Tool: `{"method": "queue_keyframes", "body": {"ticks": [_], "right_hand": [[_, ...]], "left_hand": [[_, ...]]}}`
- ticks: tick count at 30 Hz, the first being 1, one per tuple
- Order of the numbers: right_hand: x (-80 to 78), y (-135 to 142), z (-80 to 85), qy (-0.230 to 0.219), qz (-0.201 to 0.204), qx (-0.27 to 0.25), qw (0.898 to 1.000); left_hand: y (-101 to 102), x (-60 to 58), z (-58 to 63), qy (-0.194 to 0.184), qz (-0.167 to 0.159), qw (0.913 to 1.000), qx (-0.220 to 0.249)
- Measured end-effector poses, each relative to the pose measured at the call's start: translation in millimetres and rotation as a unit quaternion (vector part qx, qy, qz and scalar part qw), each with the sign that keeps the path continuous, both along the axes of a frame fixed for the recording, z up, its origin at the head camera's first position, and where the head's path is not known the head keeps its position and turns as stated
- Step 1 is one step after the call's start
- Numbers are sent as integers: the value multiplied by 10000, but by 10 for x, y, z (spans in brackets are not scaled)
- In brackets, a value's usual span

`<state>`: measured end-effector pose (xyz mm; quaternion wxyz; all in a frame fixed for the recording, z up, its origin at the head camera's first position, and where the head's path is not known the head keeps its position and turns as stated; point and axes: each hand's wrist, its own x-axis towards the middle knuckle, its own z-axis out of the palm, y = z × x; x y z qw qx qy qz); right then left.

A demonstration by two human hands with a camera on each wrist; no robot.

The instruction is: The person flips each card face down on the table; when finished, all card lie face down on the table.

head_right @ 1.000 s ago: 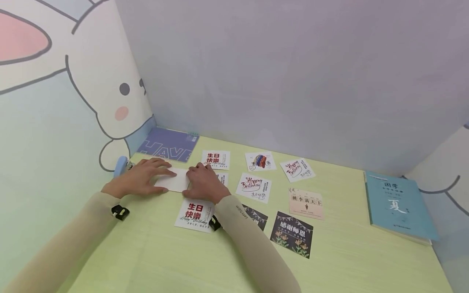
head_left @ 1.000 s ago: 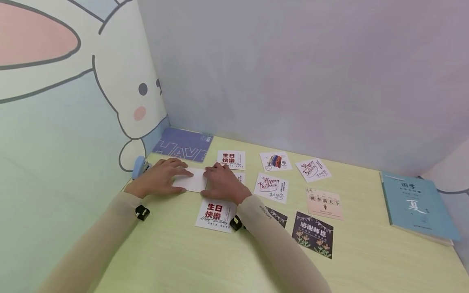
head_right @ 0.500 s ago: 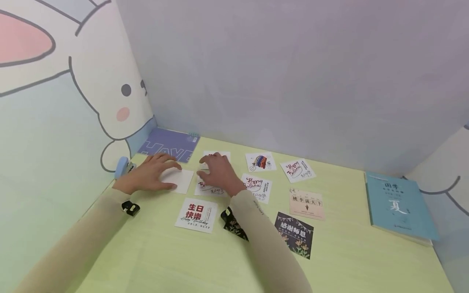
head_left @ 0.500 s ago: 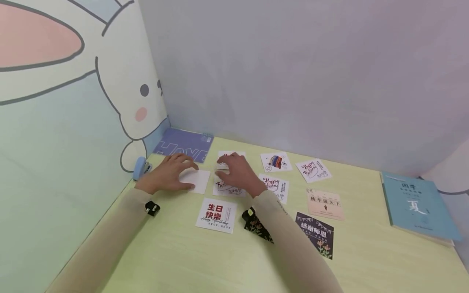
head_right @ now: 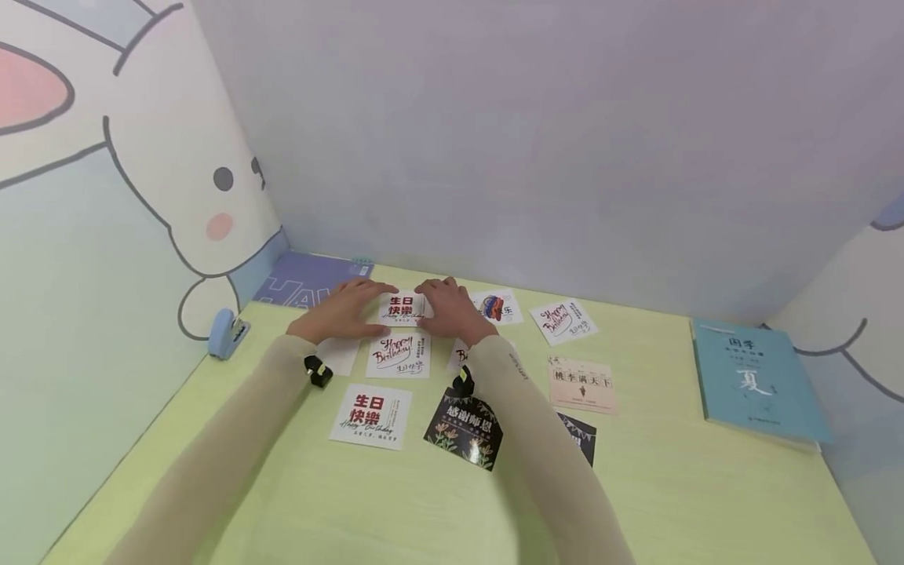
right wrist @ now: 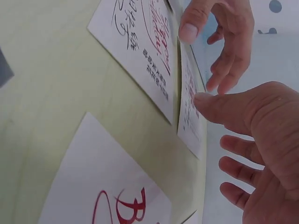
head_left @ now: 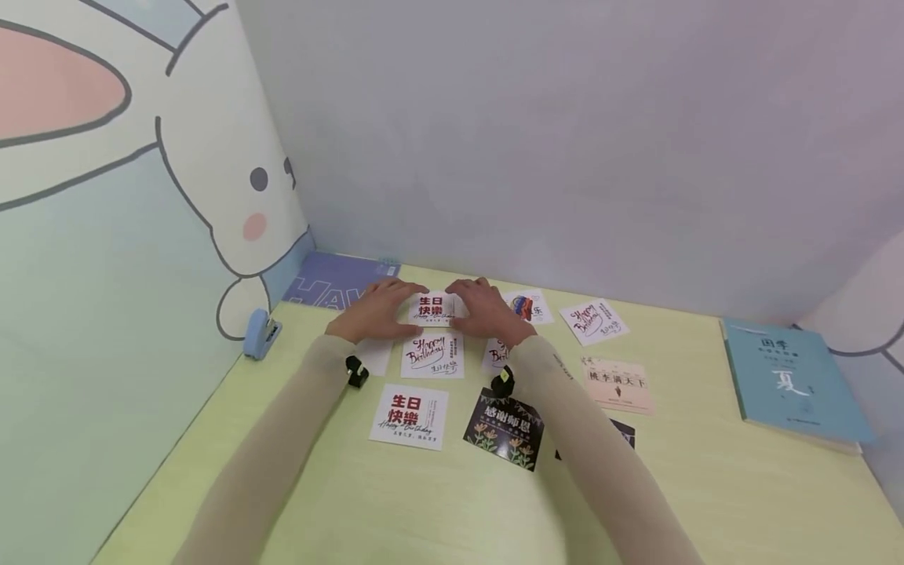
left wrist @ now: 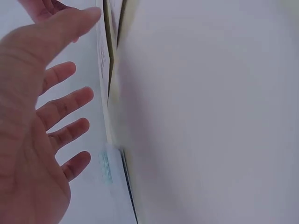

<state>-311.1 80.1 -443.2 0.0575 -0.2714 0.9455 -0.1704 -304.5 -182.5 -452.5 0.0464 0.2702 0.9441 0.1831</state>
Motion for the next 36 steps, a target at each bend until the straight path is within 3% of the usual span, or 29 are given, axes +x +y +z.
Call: {"method": "queue_keyframes", "body": {"ticks": [6, 16, 24, 30, 36], "right_hand": [[-61, 78, -23, -427, 82, 200, 9989], [-91, 166, 15, -545, -121, 271, 9981], [-61, 278, 138, -568, -428, -684, 9951], [-74, 378, 155, -472, -283, -1241, 9907], [-23, 577, 155, -996, -512, -1832, 9767]], "left_hand": [[177, -176, -6, -294, -85, 9994, -191], [294, -182, 123, -904, -127, 9950, 413], [410, -216, 183, -280, -442, 9980, 356], [477, -255, 212, -636, -612, 9905, 1056], [533, -253, 253, -802, -661, 9690, 2242]]}}
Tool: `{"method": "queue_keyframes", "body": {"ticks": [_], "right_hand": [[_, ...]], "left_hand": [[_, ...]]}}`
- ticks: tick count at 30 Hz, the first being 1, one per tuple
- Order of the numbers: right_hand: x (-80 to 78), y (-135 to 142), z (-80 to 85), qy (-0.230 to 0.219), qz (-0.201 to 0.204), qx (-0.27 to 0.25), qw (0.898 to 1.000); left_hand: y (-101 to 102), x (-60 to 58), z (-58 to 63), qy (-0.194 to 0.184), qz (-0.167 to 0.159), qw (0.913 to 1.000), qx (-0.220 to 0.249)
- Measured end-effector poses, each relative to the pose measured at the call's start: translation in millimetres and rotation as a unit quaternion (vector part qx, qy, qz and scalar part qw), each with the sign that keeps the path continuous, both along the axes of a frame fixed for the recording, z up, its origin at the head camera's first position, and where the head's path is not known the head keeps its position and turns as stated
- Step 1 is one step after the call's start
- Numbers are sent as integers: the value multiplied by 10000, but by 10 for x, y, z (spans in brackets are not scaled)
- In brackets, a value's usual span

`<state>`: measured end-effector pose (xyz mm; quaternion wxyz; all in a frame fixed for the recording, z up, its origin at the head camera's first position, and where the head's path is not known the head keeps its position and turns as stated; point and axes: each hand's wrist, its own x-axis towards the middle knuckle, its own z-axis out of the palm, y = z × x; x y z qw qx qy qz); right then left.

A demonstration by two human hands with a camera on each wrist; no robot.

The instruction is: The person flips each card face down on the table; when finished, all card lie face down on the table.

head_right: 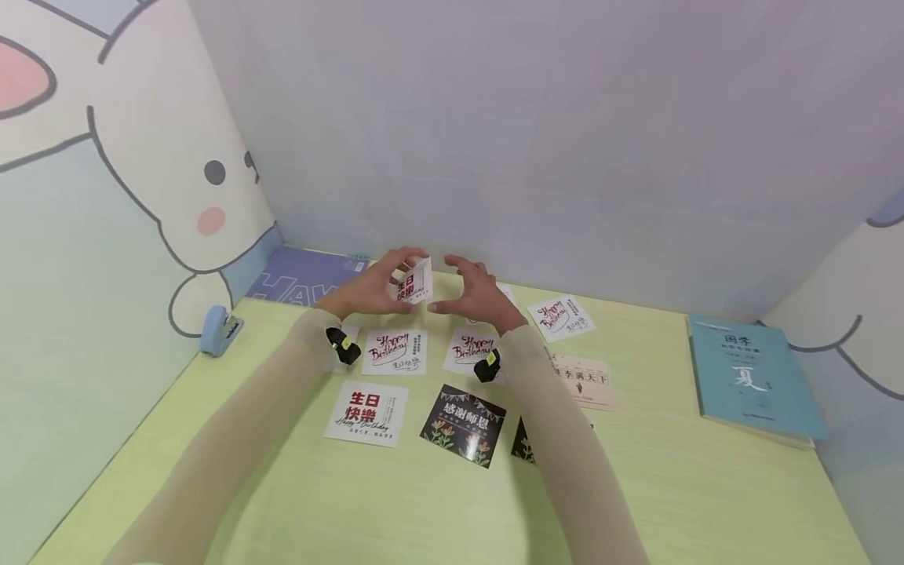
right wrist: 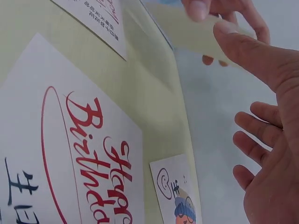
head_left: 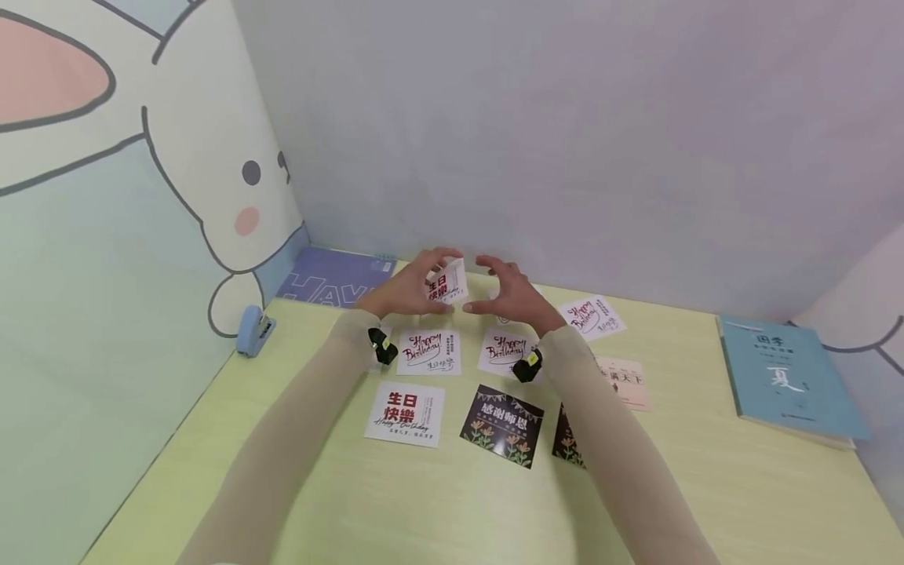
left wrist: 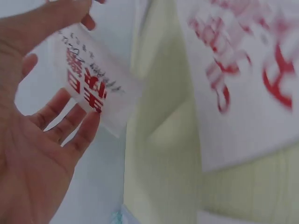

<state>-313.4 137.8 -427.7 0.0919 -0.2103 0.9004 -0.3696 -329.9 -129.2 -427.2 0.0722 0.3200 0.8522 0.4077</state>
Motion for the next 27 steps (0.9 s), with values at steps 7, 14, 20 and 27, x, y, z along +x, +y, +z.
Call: {"method": "queue_keyframes", "body": {"ticks": [7, 14, 20, 27], "right_hand": [[16, 9, -18, -292, 334, -111, 9990], [27, -72, -59, -375, 471, -62, 9982], [6, -84, -44, -272, 533, -257, 9979], [-65, -9, -14, -377, 247, -463, 9979]], "left_hand": [[45, 4, 51, -445, -85, 9897, 1359], [84, 71, 92, -1069, -141, 9715, 2112], [107, 98, 136, -1042, -278, 9672, 2299], [-13, 4, 170, -399, -185, 9893, 1392]]}}
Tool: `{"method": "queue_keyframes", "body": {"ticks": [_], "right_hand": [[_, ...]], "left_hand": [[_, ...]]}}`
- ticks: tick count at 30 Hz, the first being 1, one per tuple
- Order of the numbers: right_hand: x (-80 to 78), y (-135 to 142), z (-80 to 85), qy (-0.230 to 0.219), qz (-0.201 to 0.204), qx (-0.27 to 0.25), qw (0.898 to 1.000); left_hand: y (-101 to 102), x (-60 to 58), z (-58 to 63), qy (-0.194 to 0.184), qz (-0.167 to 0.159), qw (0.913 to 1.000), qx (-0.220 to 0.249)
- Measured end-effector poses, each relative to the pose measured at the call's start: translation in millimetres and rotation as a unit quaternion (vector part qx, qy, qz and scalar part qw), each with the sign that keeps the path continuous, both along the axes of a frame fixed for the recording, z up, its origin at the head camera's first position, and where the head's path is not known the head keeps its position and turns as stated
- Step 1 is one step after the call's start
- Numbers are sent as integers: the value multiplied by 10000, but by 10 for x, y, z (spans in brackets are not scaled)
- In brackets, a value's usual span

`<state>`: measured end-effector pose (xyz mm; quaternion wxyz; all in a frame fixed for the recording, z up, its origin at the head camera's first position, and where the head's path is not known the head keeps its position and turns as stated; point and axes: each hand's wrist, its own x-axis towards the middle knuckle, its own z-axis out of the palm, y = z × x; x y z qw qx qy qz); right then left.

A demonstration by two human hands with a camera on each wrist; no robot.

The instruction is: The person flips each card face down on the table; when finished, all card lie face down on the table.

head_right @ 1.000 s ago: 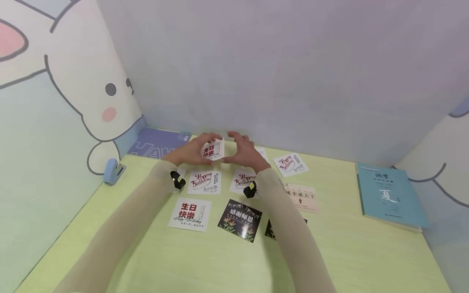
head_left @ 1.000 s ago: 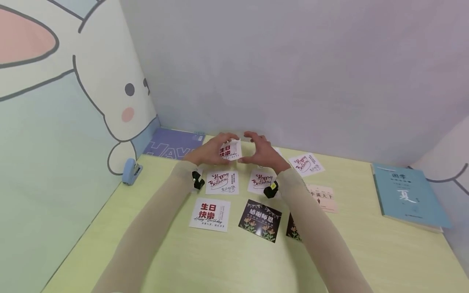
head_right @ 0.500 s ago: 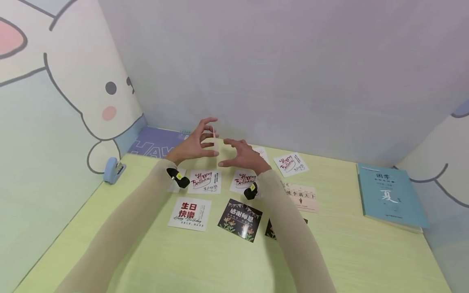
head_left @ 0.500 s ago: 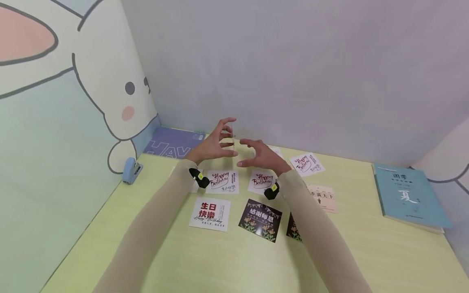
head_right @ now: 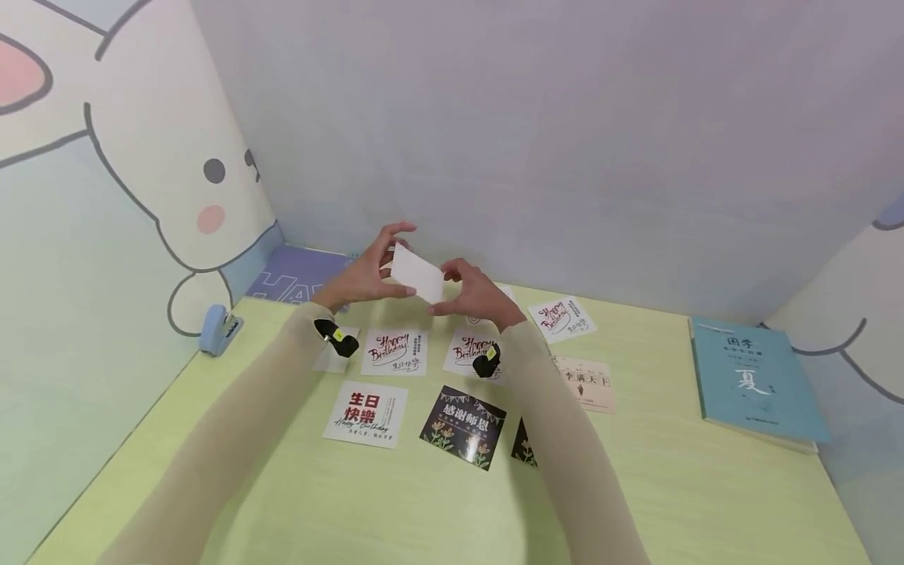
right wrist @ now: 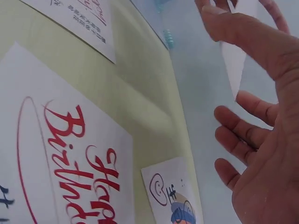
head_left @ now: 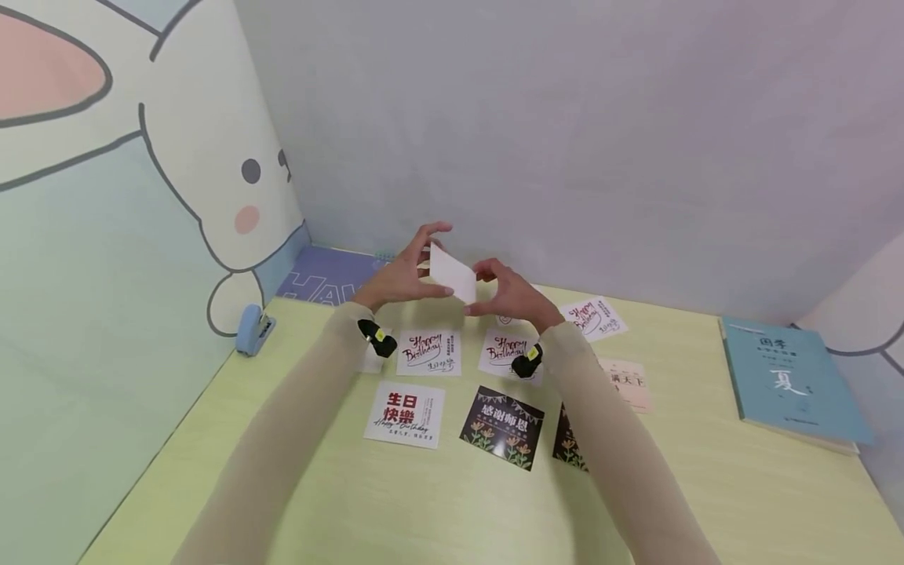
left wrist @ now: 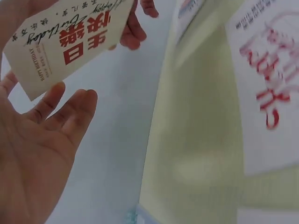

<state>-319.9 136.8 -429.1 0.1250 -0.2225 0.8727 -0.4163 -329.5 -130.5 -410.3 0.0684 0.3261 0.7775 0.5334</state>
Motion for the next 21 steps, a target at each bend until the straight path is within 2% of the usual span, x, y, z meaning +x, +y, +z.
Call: {"method": "queue_keyframes", "body": {"ticks": [2, 5, 9, 12, 16, 21], "right_hand": [[-25, -2, 1, 10, -62, 165, 9998], [-53, -33, -10, 131, -158, 520, 9984], [-77, -77, -55, 373, -366, 1007, 9935], [-95, -88, -115, 515, -459, 1372, 9881], [-96, -97, -210, 500, -520, 1756, 9818], [-88, -108, -266, 591, -534, 2189, 9725]], "left_hand": [[-38, -24, 10, 250, 59, 9979, -599], [-70, -61, 13, 636, 64, 9883, -1382], [-74, -108, -27, 959, 128, 9736, -2065], [-59, -130, -80, 939, 246, 9662, -2390], [-41, -127, -170, 647, 353, 9603, -2692], [-24, -117, -261, 409, 448, 9449, -3216]]}}
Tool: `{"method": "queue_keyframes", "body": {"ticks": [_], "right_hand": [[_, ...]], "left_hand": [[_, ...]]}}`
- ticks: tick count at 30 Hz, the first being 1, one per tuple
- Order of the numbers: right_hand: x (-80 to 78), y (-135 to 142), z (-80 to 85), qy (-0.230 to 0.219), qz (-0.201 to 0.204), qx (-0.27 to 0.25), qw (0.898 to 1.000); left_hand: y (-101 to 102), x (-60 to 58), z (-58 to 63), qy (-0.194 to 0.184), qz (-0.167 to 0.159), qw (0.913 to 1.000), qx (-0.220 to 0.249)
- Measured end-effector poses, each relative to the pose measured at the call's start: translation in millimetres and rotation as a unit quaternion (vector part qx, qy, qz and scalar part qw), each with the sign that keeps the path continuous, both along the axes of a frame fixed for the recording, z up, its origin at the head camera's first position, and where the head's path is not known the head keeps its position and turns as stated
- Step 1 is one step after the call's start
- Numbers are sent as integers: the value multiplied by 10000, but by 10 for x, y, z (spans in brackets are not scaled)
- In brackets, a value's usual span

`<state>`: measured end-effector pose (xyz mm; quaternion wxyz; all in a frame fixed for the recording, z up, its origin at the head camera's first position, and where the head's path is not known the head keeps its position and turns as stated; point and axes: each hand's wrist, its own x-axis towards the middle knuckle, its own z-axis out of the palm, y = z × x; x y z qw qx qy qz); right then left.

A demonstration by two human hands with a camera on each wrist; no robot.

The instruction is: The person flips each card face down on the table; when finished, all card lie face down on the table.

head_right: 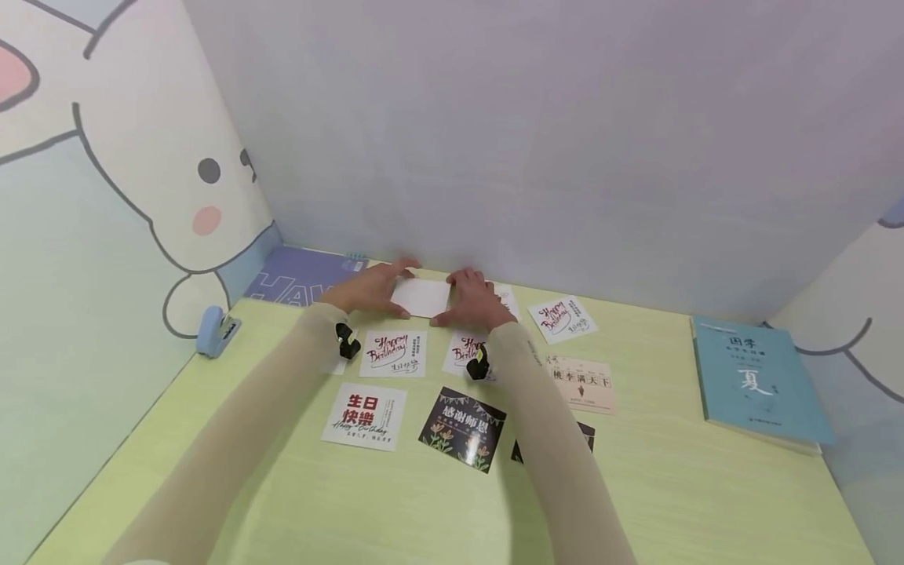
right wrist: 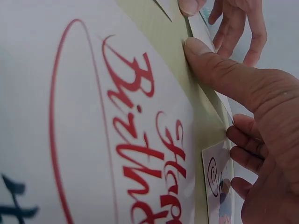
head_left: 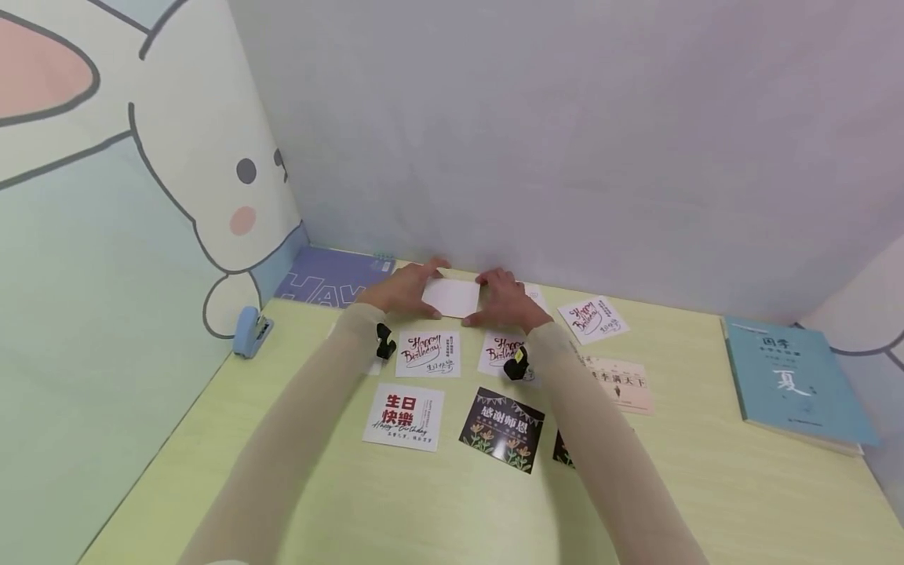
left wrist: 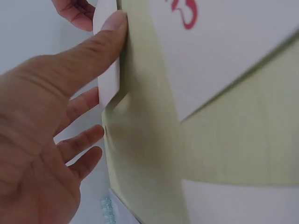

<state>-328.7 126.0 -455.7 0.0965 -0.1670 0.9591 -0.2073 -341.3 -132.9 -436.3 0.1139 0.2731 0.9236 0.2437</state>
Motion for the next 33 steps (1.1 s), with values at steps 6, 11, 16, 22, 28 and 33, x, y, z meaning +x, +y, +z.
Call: {"method": "queue_keyframes", "body": {"ticks": [6, 11, 16, 22, 28, 33], "right_hand": [[32, 31, 5, -3, 77, 7, 10000], [29, 194, 23, -215, -79, -352, 9991], [34, 507, 140, -89, 37, -334, 9994], [71, 870, 179, -265, 170, -66, 9995], [121, 992, 158, -486, 84, -186, 9986], [165, 972, 161, -530, -16, -351, 9980]], "left_hand": [[26, 20, 0, -65, 86, 9998, -155], [67, 38, 28, -53, -26, 9999, -151], [169, 17, 74, 188, -212, 9996, 4], [439, 15, 44, 271, -328, 9991, 64], [756, 80, 42, 277, -436, 9987, 45], [950, 86, -7, 199, -481, 9986, -46]]}}
